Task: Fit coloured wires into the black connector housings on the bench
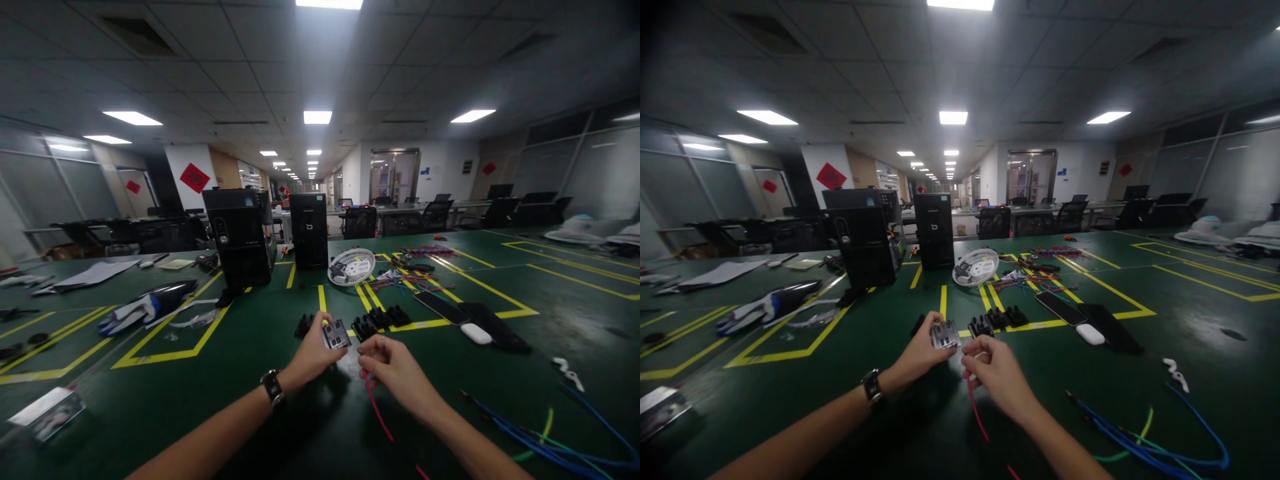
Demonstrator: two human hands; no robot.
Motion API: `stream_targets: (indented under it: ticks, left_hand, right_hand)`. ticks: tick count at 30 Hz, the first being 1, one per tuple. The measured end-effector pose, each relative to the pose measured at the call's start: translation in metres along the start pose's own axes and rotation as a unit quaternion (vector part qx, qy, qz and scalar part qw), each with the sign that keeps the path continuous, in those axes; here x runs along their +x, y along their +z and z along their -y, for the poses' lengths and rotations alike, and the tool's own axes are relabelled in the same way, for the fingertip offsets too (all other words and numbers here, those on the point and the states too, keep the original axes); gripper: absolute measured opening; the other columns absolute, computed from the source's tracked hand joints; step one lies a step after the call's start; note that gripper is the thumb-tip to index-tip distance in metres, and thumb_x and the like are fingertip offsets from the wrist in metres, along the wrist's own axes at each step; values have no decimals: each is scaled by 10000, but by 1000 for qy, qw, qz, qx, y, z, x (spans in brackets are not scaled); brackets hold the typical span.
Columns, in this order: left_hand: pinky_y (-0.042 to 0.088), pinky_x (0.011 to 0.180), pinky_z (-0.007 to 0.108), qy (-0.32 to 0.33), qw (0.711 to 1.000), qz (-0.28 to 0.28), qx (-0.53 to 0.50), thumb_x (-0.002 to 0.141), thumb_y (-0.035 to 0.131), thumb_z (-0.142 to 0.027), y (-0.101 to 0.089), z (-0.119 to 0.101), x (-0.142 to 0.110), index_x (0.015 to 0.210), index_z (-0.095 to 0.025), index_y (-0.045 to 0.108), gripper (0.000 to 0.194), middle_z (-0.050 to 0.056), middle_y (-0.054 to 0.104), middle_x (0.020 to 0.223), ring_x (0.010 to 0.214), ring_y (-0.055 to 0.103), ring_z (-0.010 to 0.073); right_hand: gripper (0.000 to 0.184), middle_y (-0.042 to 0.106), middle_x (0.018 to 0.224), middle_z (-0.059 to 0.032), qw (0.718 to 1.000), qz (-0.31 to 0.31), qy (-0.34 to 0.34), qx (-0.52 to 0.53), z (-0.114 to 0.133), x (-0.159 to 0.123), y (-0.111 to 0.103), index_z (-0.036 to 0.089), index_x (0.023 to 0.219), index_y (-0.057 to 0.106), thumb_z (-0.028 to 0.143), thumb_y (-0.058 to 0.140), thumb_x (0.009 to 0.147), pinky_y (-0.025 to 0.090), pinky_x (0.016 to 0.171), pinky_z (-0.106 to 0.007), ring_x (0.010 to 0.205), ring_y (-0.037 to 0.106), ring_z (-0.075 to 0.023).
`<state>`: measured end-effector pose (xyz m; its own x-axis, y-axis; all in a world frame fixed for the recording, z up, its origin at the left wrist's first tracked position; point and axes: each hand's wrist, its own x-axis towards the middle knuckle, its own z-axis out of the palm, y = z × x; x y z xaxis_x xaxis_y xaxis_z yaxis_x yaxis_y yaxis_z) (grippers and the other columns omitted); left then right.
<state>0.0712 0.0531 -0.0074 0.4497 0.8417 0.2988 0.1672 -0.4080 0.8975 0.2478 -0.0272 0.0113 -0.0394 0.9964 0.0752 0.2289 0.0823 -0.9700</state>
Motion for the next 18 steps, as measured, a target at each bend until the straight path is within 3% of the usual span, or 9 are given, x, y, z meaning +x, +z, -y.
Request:
stream_targets:
  ticks: [2,6,8,13,15,18]
  left_hand:
    - [446,637,223,-40,993,-6,-108,698,701,-182,4,-3,-18,1014,-236,343,481,-23,563,868,744,589,132]
    - [491,730,259,-52,971,7,-235,685,740,-181,13,-4,-35,977,-242,305,527,46,609,1059,883,633,162]
    - [494,706,251,-39,969,0,-245,698,735,-189,16,-4,-36,1006,-247,307,530,45,604,1074,846,636,149]
    - [480,652,216,-8,980,-81,-179,716,689,-138,15,2,-34,1142,-258,317,578,-25,567,885,744,612,112]
    - [506,677,247,-20,979,-80,-188,703,689,-122,14,6,-33,1188,-265,292,643,-3,576,925,803,633,141]
    - [543,716,312,-27,972,-57,-227,698,697,-127,15,7,-32,1235,-282,256,712,52,572,1063,906,651,190]
  right_hand:
    - [219,596,686,18,997,8,7,74,3,-2,7,174,869,550,357,640,788,504,518,-269,611,612,-158]
    - [308,632,707,12,984,56,31,167,1,-8,25,179,833,515,439,673,786,490,511,-246,550,599,-122]
    - [327,650,713,2,976,69,49,198,-1,-12,32,178,832,506,444,689,784,483,518,-237,537,597,-111]
    - [305,641,737,12,950,63,68,297,11,-19,33,187,887,522,414,706,800,516,607,-273,589,601,-106]
    - [307,621,715,30,941,41,51,332,22,-20,27,203,917,524,396,726,791,511,613,-268,593,592,-101]
    - [316,572,661,53,939,16,26,343,33,-21,22,209,914,522,391,741,778,433,482,-190,502,506,-66]
